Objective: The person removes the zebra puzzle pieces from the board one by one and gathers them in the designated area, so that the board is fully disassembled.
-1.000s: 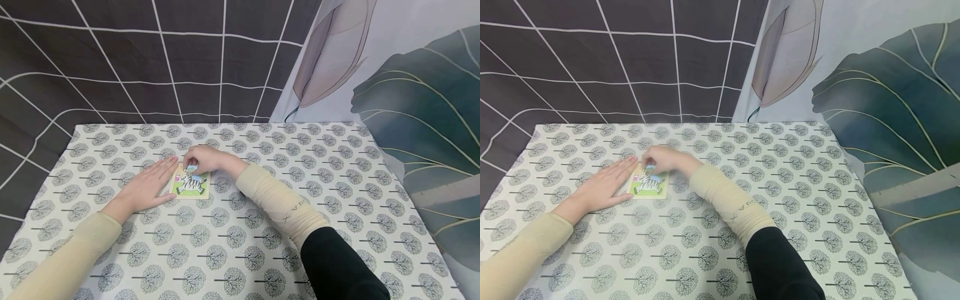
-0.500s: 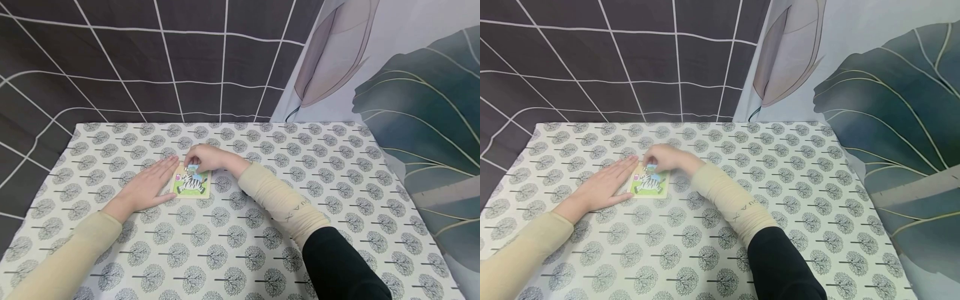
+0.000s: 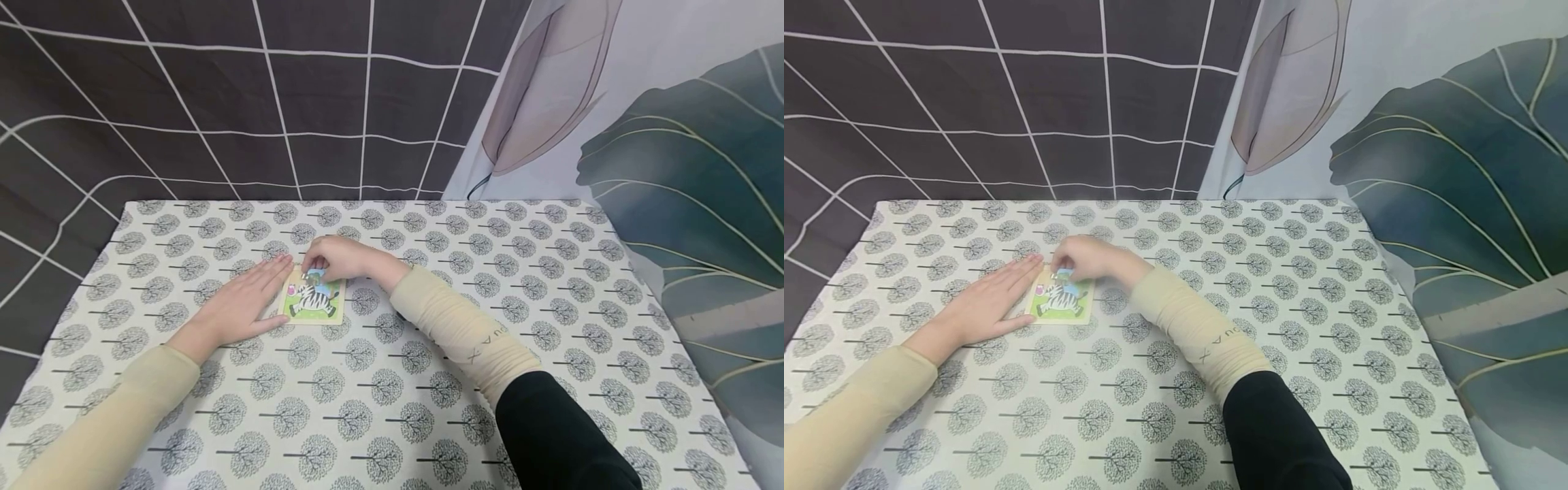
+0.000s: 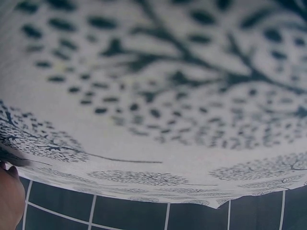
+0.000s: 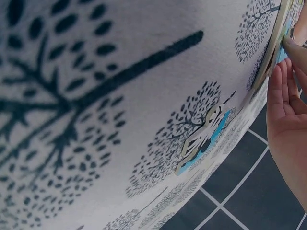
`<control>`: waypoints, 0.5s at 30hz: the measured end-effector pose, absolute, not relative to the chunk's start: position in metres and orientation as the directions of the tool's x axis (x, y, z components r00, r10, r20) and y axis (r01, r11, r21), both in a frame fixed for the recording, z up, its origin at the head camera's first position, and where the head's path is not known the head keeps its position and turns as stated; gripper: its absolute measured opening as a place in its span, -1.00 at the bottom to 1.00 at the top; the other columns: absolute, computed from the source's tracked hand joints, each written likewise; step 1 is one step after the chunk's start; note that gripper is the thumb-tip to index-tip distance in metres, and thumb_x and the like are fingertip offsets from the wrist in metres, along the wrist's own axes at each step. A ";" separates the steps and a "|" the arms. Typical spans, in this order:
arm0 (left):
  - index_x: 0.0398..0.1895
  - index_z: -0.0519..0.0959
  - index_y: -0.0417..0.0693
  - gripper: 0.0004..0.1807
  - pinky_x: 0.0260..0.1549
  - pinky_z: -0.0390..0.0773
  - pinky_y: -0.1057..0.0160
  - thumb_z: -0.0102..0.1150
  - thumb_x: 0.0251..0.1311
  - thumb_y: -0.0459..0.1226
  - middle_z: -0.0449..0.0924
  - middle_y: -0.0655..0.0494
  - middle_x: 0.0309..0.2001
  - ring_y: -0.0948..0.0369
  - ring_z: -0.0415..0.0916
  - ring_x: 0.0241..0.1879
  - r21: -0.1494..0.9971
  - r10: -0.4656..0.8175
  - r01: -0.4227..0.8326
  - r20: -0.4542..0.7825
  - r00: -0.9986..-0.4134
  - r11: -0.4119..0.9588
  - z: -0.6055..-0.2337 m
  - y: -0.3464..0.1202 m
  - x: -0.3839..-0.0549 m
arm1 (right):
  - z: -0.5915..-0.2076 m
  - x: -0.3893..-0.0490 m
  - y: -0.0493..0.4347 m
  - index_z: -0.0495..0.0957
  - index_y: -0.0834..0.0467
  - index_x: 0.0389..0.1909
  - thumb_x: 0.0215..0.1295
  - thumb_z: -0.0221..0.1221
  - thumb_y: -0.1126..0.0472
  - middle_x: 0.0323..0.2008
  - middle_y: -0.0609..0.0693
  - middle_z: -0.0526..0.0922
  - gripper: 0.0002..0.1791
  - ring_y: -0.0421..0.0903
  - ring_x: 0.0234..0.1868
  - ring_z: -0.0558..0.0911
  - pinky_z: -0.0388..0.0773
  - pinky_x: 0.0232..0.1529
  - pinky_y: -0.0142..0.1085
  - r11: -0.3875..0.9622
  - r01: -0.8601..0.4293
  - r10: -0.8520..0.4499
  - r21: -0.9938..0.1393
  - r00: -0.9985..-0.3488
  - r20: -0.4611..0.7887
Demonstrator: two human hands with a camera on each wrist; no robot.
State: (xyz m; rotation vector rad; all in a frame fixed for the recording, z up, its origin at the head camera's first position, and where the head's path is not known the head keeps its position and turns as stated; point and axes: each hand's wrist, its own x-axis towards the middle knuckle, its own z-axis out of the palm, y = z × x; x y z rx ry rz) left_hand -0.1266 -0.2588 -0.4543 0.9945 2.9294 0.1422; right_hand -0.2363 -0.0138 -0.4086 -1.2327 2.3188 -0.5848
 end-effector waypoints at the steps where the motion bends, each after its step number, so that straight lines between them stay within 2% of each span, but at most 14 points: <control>1: 0.71 -0.07 -0.29 0.03 0.69 0.10 -0.13 0.02 0.49 0.20 -0.08 -0.21 0.73 -0.16 -0.05 0.71 0.100 0.609 0.605 -0.013 -0.793 0.790 -0.455 -0.259 -0.127 | -0.409 -0.236 -0.014 0.72 0.17 0.16 0.27 0.38 0.41 0.06 0.05 0.74 -0.58 -0.09 0.07 0.68 0.61 0.19 -0.42 0.512 -0.653 -0.844 -0.557 -0.503 -0.187; 15: 0.71 -0.06 -0.30 0.03 0.67 0.14 -0.15 0.03 0.49 0.19 -0.06 -0.22 0.72 -0.17 -0.03 0.70 0.106 0.612 0.609 0.001 -0.791 0.786 -0.454 -0.258 -0.126 | -0.409 -0.234 -0.013 0.73 0.19 0.15 0.26 0.38 0.43 0.06 0.07 0.76 -0.58 -0.08 0.07 0.68 0.61 0.18 -0.41 0.508 -0.644 -0.841 -0.572 -0.513 -0.170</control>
